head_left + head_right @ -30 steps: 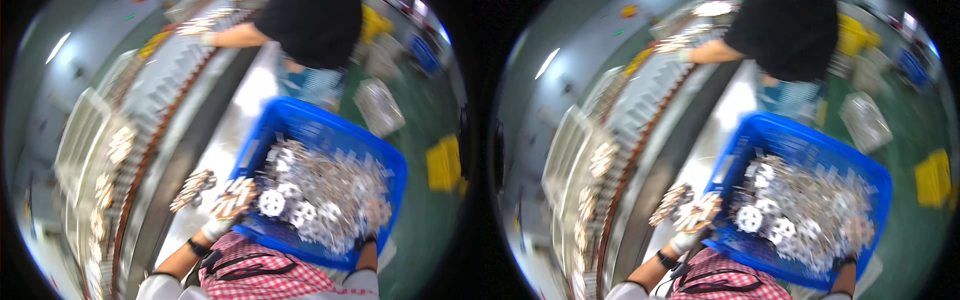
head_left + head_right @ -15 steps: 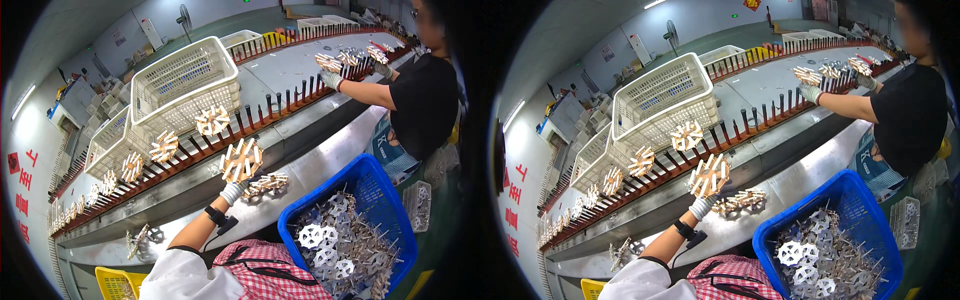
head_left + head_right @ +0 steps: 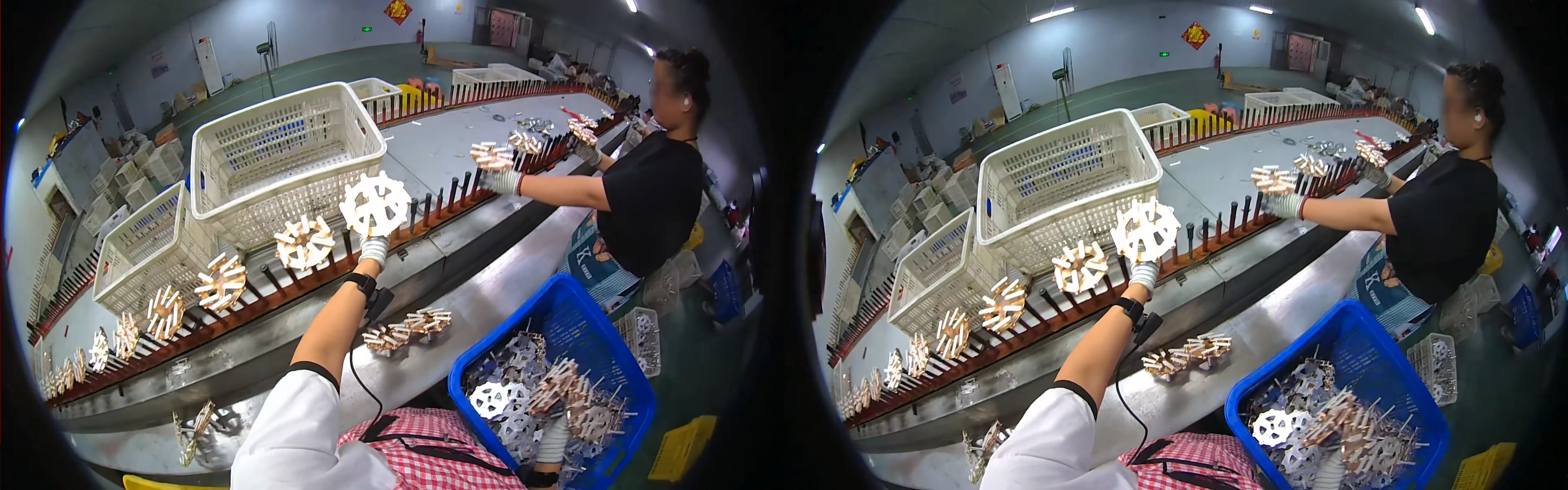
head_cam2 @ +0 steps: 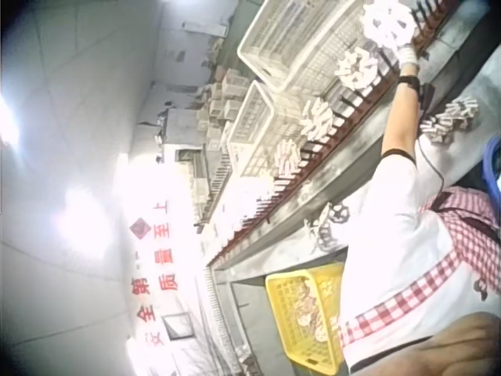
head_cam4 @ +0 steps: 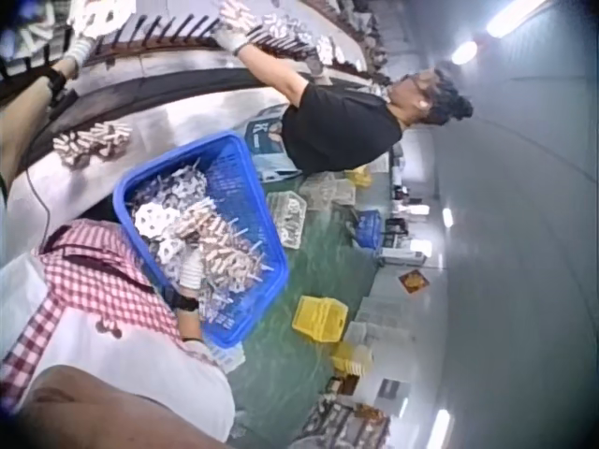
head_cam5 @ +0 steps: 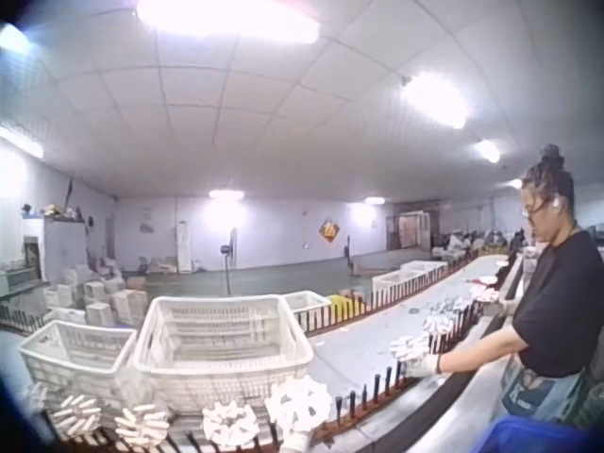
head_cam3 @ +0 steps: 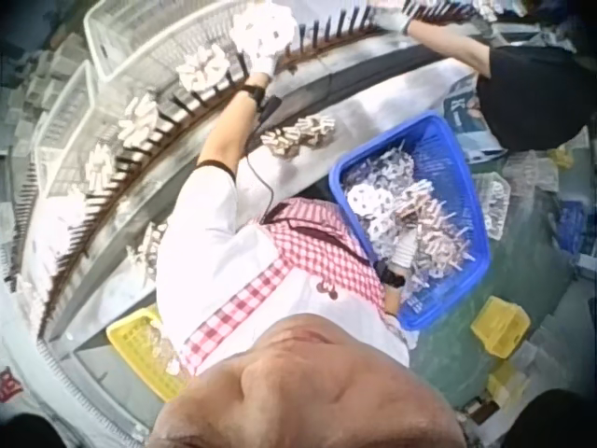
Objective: The person picks up white plastic star-shaped components from a blue basket and places them onto vertical pegs on a conveyor belt. The person handles the components by hand, arranging them in a line on the belt.
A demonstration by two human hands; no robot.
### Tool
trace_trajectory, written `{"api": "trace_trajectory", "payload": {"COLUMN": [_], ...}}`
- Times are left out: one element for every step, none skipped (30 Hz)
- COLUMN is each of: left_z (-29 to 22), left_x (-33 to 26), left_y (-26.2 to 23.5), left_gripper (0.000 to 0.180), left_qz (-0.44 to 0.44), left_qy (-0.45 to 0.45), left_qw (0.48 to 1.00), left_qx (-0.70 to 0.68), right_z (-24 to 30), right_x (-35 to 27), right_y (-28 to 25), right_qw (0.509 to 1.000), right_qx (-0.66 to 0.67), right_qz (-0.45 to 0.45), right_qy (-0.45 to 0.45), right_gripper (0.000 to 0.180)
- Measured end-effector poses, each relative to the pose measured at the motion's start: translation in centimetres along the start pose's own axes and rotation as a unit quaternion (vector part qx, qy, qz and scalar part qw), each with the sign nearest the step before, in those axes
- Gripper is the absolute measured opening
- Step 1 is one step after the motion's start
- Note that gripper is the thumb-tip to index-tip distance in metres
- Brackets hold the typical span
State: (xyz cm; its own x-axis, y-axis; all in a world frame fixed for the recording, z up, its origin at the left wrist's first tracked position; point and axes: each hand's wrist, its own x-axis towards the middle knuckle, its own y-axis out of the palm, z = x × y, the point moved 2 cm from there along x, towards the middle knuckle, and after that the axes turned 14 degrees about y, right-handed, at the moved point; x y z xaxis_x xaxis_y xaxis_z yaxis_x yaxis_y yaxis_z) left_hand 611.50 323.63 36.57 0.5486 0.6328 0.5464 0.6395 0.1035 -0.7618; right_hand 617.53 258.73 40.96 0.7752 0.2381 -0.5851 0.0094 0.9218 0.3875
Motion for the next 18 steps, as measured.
{"api": "trace_trajectory", "payload": {"left_z": [0.5,1.0,1.7,2.4,3.2,4.0,4.9,5.7,6.4,6.9,7.4,7.7,8.6,9.2,9.5,8.6,7.7,8.1], "left_x": [0.0,0.2,0.2,0.1,-0.4,-0.8,-1.2,-1.7,-2.3,-2.8,-3.3,-3.8,-4.1,-4.2,-4.4,-4.9,-5.5,-6.9], "left_y": [0.3,0.6,0.7,0.7,0.5,0.4,0.1,0.0,-0.1,-0.2,-0.4,-1.7,-1.6,-1.9,-1.4,-2.2,-3.1,-4.1], "left_gripper": [0.039,0.038,0.038,0.038,0.037,0.037,0.037,0.036,0.036,0.036,0.036,0.039,0.037,0.034,0.032,0.031,0.031,0.03], "left_qz": [0.001,0.0,0.0,-0.001,0.0,-0.003,-0.009,-0.013,-0.023,-0.03,-0.038,-0.039,-0.007,0.024,0.061,-0.011,-0.081,-0.072], "left_qy": [-0.005,-0.007,-0.011,-0.015,-0.017,-0.017,-0.014,-0.011,0.001,-0.006,-0.011,-0.081,-0.087,-0.093,-0.092,-0.069,-0.042,-0.041], "left_qw": [1.0,1.0,1.0,1.0,1.0,0.999,0.999,0.998,0.996,0.997,0.998,0.989,0.995,0.995,0.99,0.995,0.994,0.996], "left_qx": [0.004,0.009,0.012,0.018,0.024,0.034,0.048,0.062,0.086,0.065,0.046,-0.12,-0.049,0.023,0.093,0.077,0.061,0.04], "right_z": [-0.8,-1.4,-1.9,-2.2,-2.6,-2.8,-3.0,-3.4,-3.5,-3.9,-4.1,-4.1,-4.2,-4.0,-4.2,-4.3,-5.2,-5.2], "right_x": [-0.6,-1.0,-1.5,-2.1,-2.5,-2.8,-3.1,-3.3,-3.3,-3.4,-3.3,-3.1,-3.0,-2.8,-2.5,-2.4,-1.7,-1.2], "right_y": [0.2,0.6,0.5,0.5,0.4,0.3,0.3,0.2,0.2,0.4,0.6,1.3,1.9,2.6,2.9,3.6,3.0,3.6], "right_qw": [1.0,1.0,1.0,1.0,1.0,0.999,0.999,1.0,1.0,0.999,0.999,0.999,0.998,0.997,0.996,0.994,0.99,0.978], "right_qx": [0.007,0.01,0.014,0.016,0.018,0.021,0.02,0.02,0.023,0.025,0.024,0.022,0.019,0.01,0.0,-0.025,-0.095,-0.17], "right_qz": [-0.004,-0.005,-0.012,-0.017,-0.02,-0.021,-0.017,-0.013,-0.003,0.005,0.017,0.034,0.053,0.071,0.086,0.097,0.105,0.114], "right_qy": [0.006,0.009,0.013,0.012,0.013,0.017,0.018,0.019,0.02,0.019,0.023,0.025,0.031,0.036,0.035,0.031,-0.008,-0.04], "right_gripper": [0.044,0.045,0.045,0.046,0.047,0.047,0.048,0.048,0.049,0.049,0.05,0.05,0.051,0.051,0.052,0.052,0.049,0.047]}}
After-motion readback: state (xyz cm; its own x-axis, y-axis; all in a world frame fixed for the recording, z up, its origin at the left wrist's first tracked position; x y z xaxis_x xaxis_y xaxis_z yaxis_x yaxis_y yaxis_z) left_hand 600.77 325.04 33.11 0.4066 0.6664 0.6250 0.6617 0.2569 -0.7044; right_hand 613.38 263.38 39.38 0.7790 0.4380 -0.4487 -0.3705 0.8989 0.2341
